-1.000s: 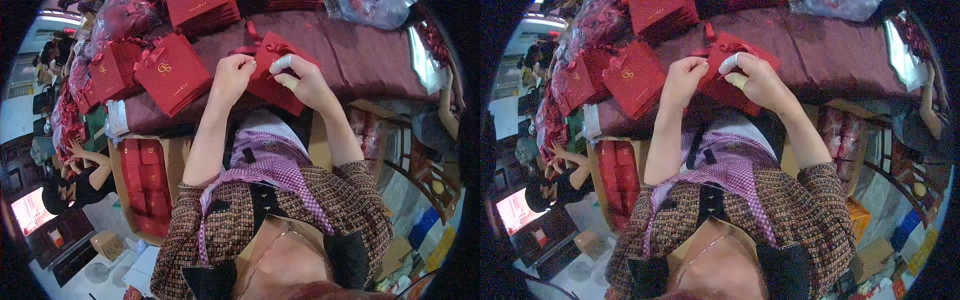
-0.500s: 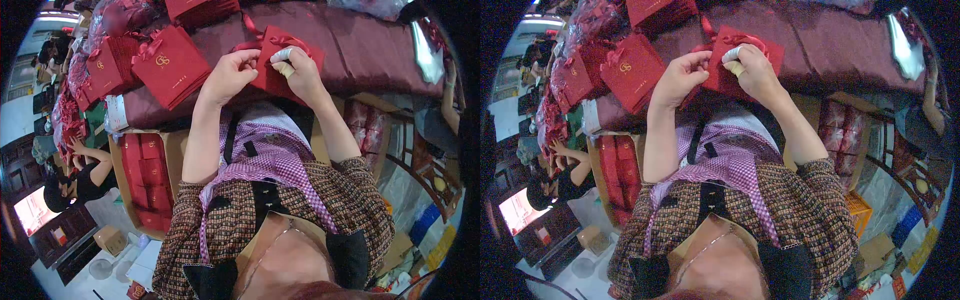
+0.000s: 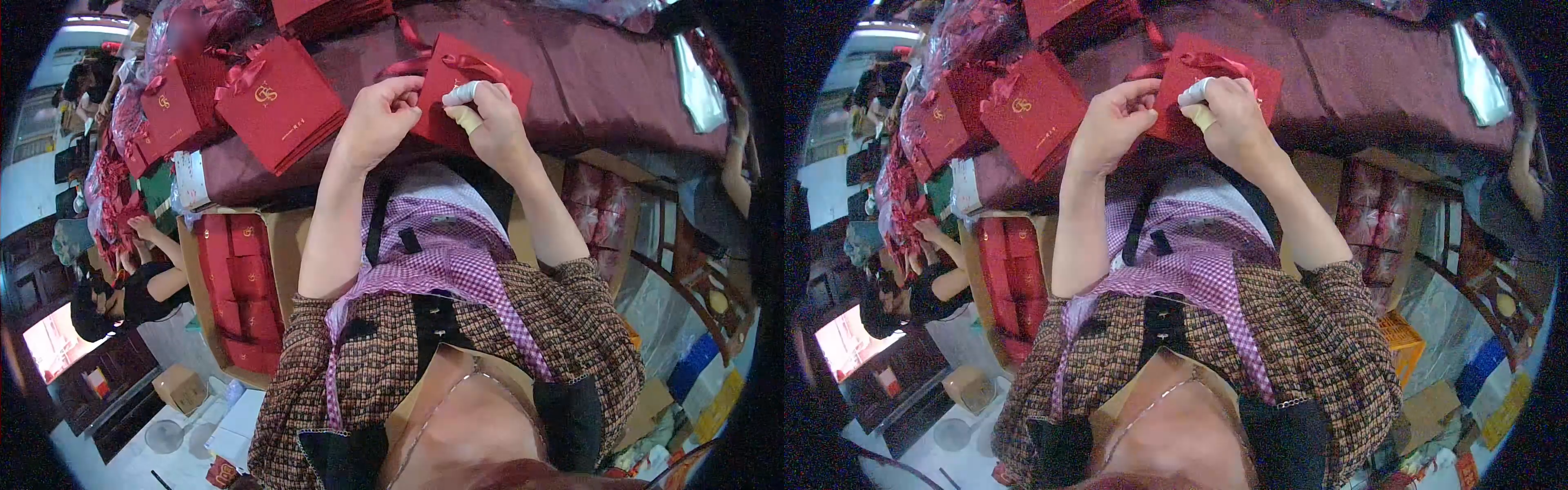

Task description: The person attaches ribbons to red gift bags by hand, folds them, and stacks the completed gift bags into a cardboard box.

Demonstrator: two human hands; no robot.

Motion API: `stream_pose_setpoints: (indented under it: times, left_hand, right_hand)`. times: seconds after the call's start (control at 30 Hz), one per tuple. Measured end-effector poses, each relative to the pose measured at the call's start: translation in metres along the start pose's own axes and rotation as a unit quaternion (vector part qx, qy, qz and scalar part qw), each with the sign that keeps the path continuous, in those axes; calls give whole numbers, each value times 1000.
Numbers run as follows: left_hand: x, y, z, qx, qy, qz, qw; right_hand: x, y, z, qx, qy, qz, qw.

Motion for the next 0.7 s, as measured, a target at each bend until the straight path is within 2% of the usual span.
stream_pose_setpoints:
  times: [0.13, 0.37, 0.7]
  left_hand:
    - [2, 0, -2, -41, 15, -35, 998]
    - [2, 1, 1, -57, 14, -44, 997]
    - [11, -2, 1, -18, 144, 32, 989]
  right_hand:
    - [3, 4, -1, -11, 30, 12, 999]
    - [2, 8, -3, -20, 30, 22, 999]
    - [-1, 10, -5, -28, 14, 10, 999]
Point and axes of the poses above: each hand's wrist, its own y-axis away from the middle knuckle, its own z-axis out of the back of the hand, x = y × z, the point moved 2 cm from there along -y, towards the middle knuckle, and after that the axes turned 8 degrees about -x, right-handed, at the moved point
